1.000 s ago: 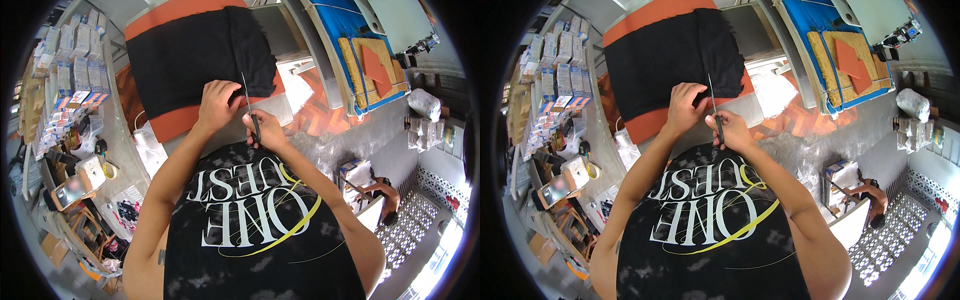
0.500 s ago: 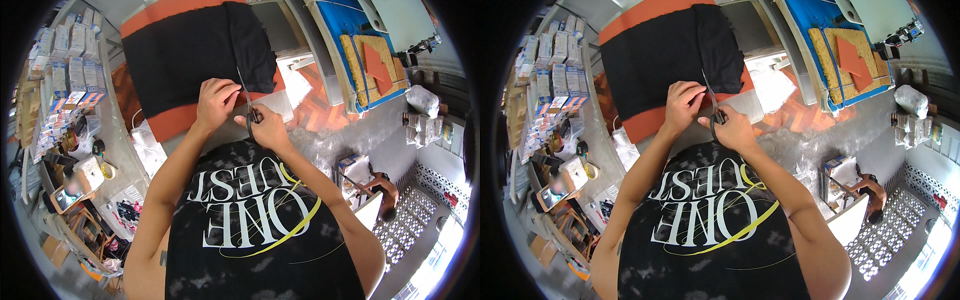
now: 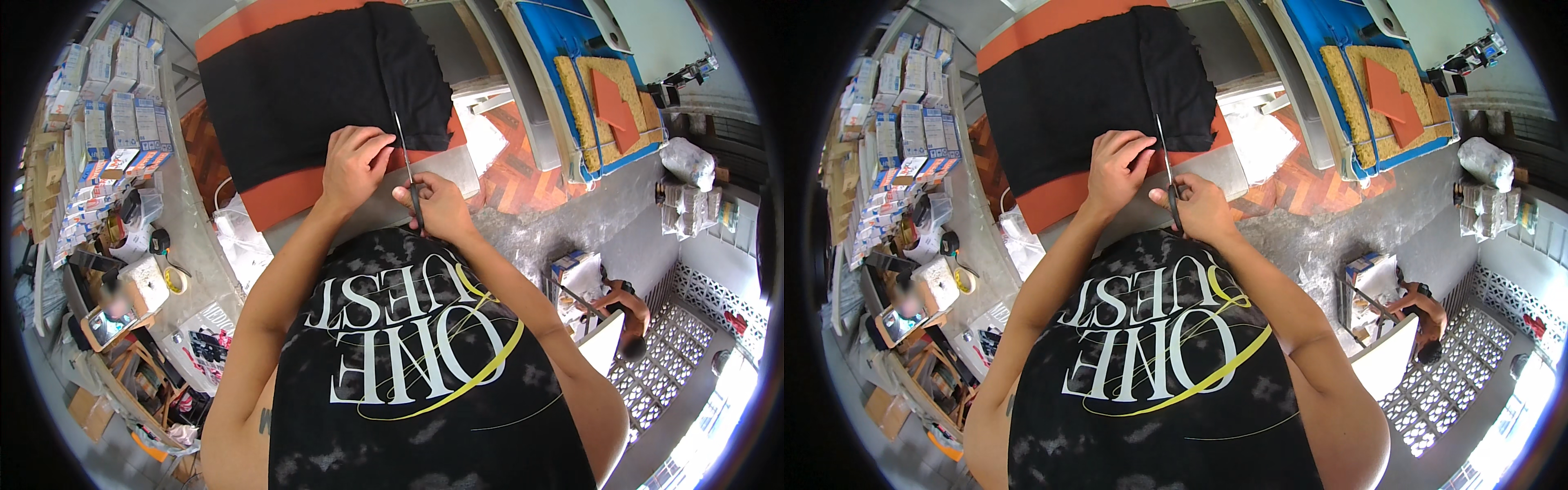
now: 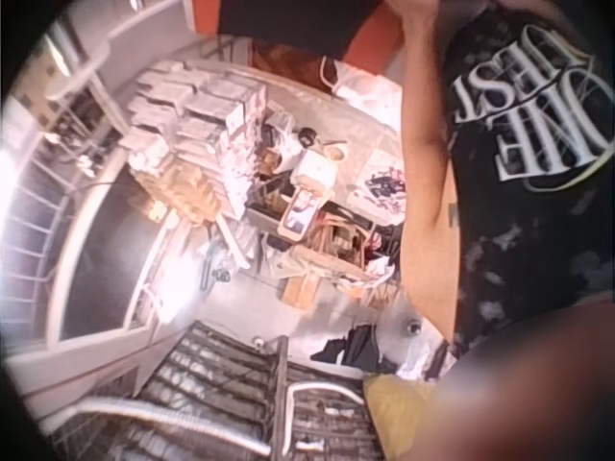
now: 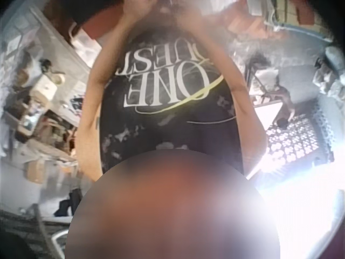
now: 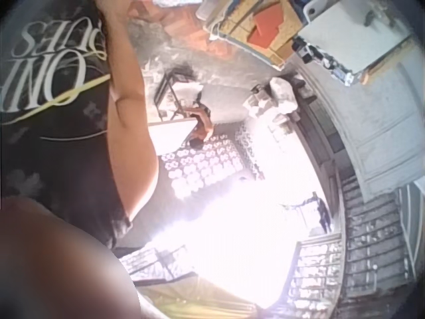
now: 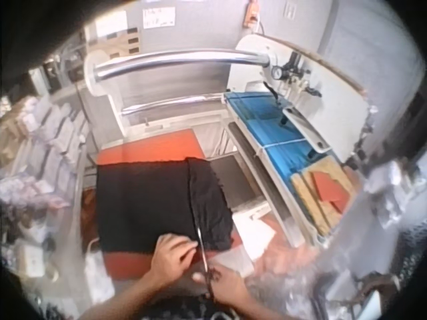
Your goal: The person lays a black fabric on a red cutting mat, then uses scissors to trim the edges. They fold and reposition the fabric multiple times to align the edges before cutting. The person continues trimming and adjusting the fabric throughout the clip.
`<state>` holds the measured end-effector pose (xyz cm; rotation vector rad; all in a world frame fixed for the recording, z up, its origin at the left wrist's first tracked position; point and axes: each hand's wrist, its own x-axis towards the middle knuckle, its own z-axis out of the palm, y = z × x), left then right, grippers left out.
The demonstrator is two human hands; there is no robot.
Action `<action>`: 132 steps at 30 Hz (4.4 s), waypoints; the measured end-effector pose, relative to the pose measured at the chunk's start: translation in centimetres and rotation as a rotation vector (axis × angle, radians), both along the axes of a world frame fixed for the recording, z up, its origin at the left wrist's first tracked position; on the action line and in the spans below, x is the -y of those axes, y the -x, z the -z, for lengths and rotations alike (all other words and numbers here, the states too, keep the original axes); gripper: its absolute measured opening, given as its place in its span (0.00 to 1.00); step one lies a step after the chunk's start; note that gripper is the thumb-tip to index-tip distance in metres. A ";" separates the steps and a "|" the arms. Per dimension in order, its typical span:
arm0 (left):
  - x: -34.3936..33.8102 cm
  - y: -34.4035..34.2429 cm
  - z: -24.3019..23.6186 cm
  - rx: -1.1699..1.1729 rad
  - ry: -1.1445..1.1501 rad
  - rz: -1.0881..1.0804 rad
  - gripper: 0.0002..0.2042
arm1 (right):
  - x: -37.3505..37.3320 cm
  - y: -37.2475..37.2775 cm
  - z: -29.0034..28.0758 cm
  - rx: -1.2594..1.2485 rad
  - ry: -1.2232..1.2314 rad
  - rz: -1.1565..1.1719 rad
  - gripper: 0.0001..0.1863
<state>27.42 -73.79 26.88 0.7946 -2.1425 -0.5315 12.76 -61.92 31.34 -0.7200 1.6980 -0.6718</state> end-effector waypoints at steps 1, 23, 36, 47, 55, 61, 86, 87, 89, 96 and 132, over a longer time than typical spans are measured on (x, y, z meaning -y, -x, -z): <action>0.0 0.0 0.0 -0.010 -0.003 0.003 0.09 | 0.0 0.0 0.0 0.127 -0.030 0.037 0.26; 0.4 -0.5 0.3 -0.056 -0.049 0.048 0.12 | 1.3 0.1 -0.7 0.304 -0.015 0.109 0.30; 0.3 -0.4 -0.1 -0.032 -0.060 0.044 0.10 | 0.7 1.3 0.3 0.446 0.033 0.140 0.29; -0.7 0.6 -1.1 0.154 -0.164 -0.063 0.22 | -3.1 1.8 -1.1 0.238 -0.117 0.033 0.22; -1.5 1.6 -1.9 0.372 -0.098 -0.051 0.25 | -6.6 5.2 -2.8 0.242 -0.141 -0.013 0.22; -1.1 1.6 -1.8 0.417 0.026 0.021 0.27 | -6.6 6.7 -4.4 0.177 -0.077 0.006 0.21; 25.0 -15.5 -1.2 0.716 -0.079 -0.561 0.17 | 17.9 8.3 -1.2 -0.889 0.783 -0.105 0.24; 24.7 -15.9 -1.1 0.669 -0.107 -0.545 0.17 | 20.1 8.3 -1.0 -0.933 0.863 -0.145 0.24; 24.2 -16.3 -0.9 0.607 -0.247 -0.549 0.16 | 24.0 7.7 -0.4 -0.941 0.733 -0.233 0.22; 25.8 -19.5 -1.3 0.172 -0.438 -0.267 0.12 | 29.8 8.7 -1.0 -1.099 0.306 -0.567 0.17; 3.4 -2.1 -2.9 0.261 0.117 0.192 0.10 | -5.3 3.9 -1.3 0.508 -0.065 -0.064 0.31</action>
